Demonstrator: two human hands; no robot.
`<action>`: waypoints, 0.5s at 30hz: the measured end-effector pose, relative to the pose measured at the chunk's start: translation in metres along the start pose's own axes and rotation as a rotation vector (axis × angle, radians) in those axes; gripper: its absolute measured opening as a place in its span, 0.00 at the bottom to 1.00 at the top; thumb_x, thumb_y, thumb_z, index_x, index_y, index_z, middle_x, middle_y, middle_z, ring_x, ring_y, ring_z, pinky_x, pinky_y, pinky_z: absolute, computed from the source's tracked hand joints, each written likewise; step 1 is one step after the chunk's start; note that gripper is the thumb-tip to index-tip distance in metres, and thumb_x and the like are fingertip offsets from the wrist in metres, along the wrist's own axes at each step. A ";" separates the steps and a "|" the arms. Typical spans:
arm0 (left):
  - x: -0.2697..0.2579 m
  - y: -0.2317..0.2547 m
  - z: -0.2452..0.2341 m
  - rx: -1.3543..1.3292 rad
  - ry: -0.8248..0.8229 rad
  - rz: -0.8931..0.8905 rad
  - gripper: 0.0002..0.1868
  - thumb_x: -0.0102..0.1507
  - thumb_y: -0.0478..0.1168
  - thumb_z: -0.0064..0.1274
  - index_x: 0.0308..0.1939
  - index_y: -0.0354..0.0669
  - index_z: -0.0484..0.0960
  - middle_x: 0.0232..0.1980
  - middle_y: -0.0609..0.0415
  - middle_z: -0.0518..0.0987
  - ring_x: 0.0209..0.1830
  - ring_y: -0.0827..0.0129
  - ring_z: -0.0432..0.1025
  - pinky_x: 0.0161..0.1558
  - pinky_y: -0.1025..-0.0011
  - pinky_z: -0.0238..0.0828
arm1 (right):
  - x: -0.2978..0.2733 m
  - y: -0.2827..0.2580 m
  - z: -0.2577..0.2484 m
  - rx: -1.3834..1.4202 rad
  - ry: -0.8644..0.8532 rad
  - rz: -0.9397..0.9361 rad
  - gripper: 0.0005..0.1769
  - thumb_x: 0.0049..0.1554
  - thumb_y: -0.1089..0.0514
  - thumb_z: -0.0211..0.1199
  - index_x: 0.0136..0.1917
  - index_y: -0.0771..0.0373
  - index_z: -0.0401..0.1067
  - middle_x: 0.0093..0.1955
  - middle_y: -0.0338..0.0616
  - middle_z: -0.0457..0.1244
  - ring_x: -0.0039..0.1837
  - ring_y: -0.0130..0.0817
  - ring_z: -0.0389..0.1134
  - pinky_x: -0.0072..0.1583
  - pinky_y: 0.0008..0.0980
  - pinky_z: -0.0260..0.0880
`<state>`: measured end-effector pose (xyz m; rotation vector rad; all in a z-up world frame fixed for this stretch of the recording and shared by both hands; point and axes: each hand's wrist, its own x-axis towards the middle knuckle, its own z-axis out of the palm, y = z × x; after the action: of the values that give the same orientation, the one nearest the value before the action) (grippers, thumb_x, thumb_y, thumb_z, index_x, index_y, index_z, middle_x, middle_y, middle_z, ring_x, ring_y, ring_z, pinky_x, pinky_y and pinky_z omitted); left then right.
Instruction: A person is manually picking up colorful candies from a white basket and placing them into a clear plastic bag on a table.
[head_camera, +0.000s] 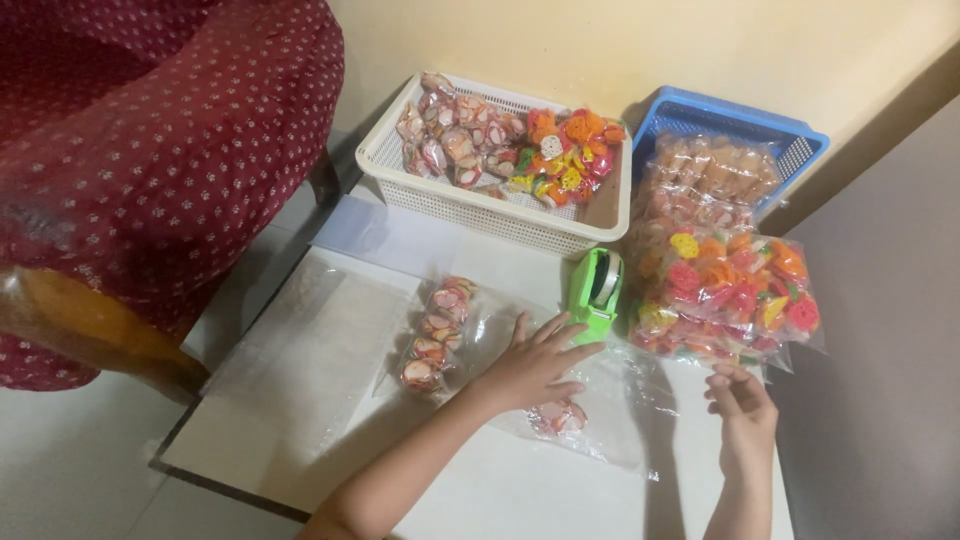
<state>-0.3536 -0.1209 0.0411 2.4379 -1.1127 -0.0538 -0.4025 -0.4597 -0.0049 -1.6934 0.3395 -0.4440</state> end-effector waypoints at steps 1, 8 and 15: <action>0.002 -0.002 -0.011 -0.022 0.016 -0.023 0.32 0.70 0.58 0.37 0.78 0.61 0.57 0.82 0.49 0.54 0.84 0.50 0.41 0.70 0.26 0.25 | 0.003 -0.012 0.001 0.003 -0.004 -0.055 0.11 0.61 0.55 0.66 0.56 0.57 0.74 0.50 0.38 0.66 0.46 0.30 0.63 0.48 0.28 0.61; 0.005 -0.057 -0.059 -0.149 0.188 -0.124 0.21 0.69 0.47 0.43 0.65 0.53 0.75 0.65 0.60 0.74 0.70 0.69 0.64 0.72 0.32 0.31 | 0.031 -0.085 0.087 0.043 -0.261 -0.142 0.10 0.63 0.56 0.64 0.57 0.59 0.75 0.47 0.38 0.66 0.48 0.32 0.65 0.53 0.31 0.64; 0.052 -0.161 -0.097 -0.368 0.445 -0.180 0.15 0.67 0.35 0.48 0.57 0.44 0.81 0.54 0.50 0.77 0.62 0.51 0.73 0.64 0.49 0.68 | 0.086 -0.131 0.229 -0.015 -0.536 -0.207 0.12 0.57 0.68 0.63 0.55 0.67 0.77 0.42 0.40 0.65 0.41 0.29 0.67 0.42 0.25 0.68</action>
<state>-0.1839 -0.0292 0.0682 2.0725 -0.6226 0.2013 -0.2217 -0.2781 0.1019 -1.7950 -0.2260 -0.1230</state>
